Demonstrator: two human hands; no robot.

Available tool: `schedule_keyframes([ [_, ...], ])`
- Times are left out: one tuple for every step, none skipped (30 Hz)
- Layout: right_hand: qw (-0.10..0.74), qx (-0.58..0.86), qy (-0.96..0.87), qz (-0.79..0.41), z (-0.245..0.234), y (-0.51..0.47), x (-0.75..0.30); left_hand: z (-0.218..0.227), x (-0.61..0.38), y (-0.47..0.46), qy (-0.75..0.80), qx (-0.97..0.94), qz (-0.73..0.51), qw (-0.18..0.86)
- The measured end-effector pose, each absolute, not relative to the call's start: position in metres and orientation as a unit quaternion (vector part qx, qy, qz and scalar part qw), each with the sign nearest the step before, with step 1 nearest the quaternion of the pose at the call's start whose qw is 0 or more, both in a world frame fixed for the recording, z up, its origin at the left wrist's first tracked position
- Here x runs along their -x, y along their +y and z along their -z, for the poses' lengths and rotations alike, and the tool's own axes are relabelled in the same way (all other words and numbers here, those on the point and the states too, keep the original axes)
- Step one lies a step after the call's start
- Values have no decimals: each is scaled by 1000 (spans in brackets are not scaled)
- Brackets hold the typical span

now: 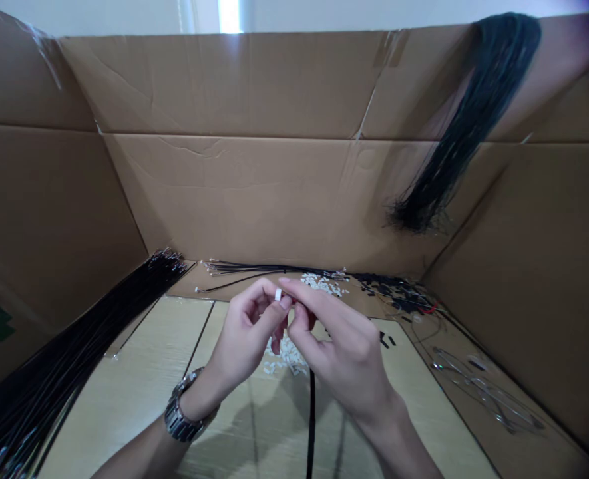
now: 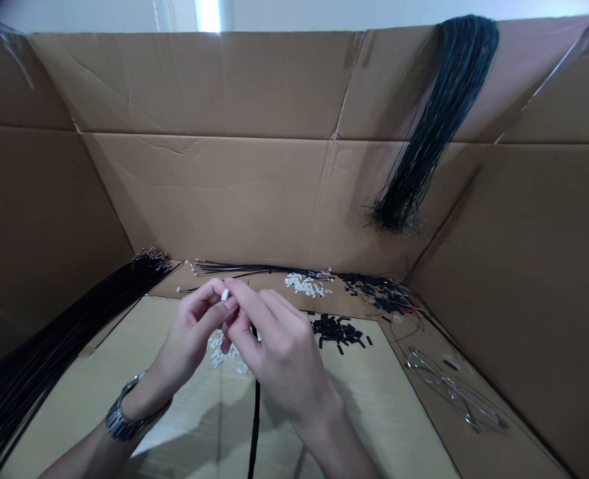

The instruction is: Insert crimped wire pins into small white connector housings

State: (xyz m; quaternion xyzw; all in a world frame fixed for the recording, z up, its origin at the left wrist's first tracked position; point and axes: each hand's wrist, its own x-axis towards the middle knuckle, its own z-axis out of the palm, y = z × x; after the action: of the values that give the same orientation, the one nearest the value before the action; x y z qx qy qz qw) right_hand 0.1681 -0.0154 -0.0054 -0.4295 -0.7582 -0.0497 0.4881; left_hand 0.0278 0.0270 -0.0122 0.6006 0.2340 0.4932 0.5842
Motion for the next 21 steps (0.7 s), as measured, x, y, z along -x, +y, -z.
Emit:
schedule_keyframes([
  [489,428,-758,52,6,-16,-168,12,-28,27,235,-599,-492,586],
  [488,425,-761,54,6,-16,-168,12,-28,27,236,-598,-492,587],
  [485,423,-763,55,6,-15,-168,11,-27,27,237,-598,-492,587],
  [483,421,-766,56,6,-15,-168,11,-27,27,238,-598,-492,586],
  [484,419,-766,60,6,-14,-168,11,-27,27,238,-600,-492,584],
  [489,415,-764,66,6,-14,-168,11,-26,27,238,-601,-492,583],
  [496,410,-762,75,6,-13,-168,11,-26,27,239,-602,-493,581],
  [505,404,-758,86,6,-12,-167,11,-25,28,240,-603,-493,579],
  [512,398,-755,97,6,-12,-167,11,-25,29,242,-604,-493,577],
  [518,392,-753,105,6,-11,-167,11,-25,29,244,-605,-493,576],
  [521,390,-752,105,6,-11,-167,12,-25,30,245,-606,-493,574],
  [524,390,-750,101,6,-11,-167,13,-26,30,244,-606,-493,574],
  [529,392,-746,95,5,-11,-166,13,-27,30,239,-604,-495,577],
  [536,395,-741,89,5,-12,-166,14,-29,29,231,-600,-497,583],
  [542,398,-735,83,5,-12,-166,15,-31,28,221,-590,-501,594],
  [548,402,-729,80,4,-12,-166,16,-33,27,209,-574,-503,612],
  [553,404,-724,79,4,-13,-165,16,-36,25,198,-553,-504,633],
  [557,405,-721,79,4,-13,-165,17,-37,24,189,-531,-504,654],
  [558,406,-719,77,4,-13,-165,18,-39,22,182,-513,-505,669],
  [558,408,-719,72,4,-13,-165,18,-39,22,182,-507,-508,672],
  [556,410,-720,64,4,-13,-165,19,-40,21,186,-512,-515,661],
])
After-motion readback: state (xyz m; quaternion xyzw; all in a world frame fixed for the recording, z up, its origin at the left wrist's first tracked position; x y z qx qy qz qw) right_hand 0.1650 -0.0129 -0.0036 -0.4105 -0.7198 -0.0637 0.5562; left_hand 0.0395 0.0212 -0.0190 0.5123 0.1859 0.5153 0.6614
